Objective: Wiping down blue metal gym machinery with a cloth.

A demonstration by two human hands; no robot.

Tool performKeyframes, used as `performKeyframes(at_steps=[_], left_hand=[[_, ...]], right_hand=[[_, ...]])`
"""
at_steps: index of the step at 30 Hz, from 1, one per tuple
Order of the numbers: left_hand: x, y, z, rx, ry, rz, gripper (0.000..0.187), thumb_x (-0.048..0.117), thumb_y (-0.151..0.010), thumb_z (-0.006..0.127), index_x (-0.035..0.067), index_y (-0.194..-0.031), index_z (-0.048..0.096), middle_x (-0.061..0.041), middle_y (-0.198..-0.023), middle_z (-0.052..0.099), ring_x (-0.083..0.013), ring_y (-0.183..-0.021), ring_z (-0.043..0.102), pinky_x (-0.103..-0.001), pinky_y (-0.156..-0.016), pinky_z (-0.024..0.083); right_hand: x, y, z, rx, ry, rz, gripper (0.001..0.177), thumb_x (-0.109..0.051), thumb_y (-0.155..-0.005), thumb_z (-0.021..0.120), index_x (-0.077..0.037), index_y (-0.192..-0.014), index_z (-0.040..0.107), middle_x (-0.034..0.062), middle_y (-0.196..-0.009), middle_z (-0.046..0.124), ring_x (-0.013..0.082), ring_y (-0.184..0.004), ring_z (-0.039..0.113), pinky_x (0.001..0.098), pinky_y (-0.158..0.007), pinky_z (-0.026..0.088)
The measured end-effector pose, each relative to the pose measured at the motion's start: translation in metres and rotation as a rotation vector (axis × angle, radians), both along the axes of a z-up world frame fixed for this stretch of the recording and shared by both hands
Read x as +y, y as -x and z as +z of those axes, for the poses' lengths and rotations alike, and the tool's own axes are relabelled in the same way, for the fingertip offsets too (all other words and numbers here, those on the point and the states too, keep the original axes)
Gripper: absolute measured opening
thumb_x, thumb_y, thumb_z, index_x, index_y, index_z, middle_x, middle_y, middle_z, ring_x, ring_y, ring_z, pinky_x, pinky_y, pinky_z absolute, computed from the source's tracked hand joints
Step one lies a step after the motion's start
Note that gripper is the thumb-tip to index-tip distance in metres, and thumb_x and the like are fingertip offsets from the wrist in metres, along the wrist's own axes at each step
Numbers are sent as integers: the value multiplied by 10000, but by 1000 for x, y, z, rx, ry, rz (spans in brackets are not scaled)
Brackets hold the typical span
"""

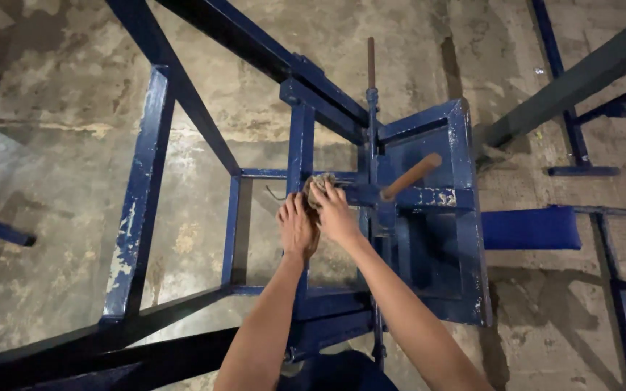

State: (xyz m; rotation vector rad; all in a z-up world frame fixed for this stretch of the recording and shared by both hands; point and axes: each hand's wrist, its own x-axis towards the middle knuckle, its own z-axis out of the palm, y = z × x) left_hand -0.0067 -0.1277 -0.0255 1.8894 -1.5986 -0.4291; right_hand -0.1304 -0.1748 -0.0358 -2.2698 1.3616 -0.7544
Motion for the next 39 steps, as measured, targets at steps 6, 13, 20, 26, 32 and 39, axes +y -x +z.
performKeyframes(at_steps=[6,13,20,26,32,39], left_hand=[[1,-3,-14,-111,-63,-80,823,132,-786,625,126,-1564,357,-177,-1626,349,-401,-1416,368,-557,-1144,261],[-5,-8,-7,86,-84,-39,729,318,-909,638,167,-1566,362,-181,-1608,341,-429,-1450,318,-557,-1161,266],[-6,-4,-32,-24,-80,-8,579,171,-1002,536,149,-1557,376,-225,-1605,367,-450,-1423,372,-531,-1138,350],[-2,-4,-3,94,-40,-7,693,77,-979,549,185,-1620,308,-244,-1574,382,-465,-1396,382,-531,-1140,360],[-4,-5,-1,104,-89,-10,813,-2,-854,527,172,-1612,288,-232,-1603,358,-461,-1425,349,-518,-1143,341],[-6,1,-8,111,-79,7,627,113,-1005,510,142,-1601,316,-206,-1617,362,-459,-1426,360,-520,-1140,346]], right_hand=[[-10,-16,12,-92,-98,-147,470,-28,-880,654,-156,-1331,678,158,-1404,577,418,-1259,502,467,-1092,438],[0,-57,35,-103,19,-437,358,-216,-923,663,-184,-1279,691,150,-1295,623,396,-1223,527,508,-1051,429],[11,-17,34,53,17,-347,371,-275,-953,657,-191,-1315,665,145,-1310,609,383,-1199,523,536,-1032,391],[-1,36,18,113,8,-570,328,-220,-957,644,-98,-1261,643,117,-1327,624,396,-1201,528,546,-1077,362],[10,-27,19,60,163,-391,439,-270,-984,633,-47,-1353,548,209,-1488,475,473,-1331,430,565,-1120,318],[15,8,19,186,86,-285,459,-200,-1003,568,-162,-1460,546,139,-1506,497,362,-1397,447,564,-1176,308]])
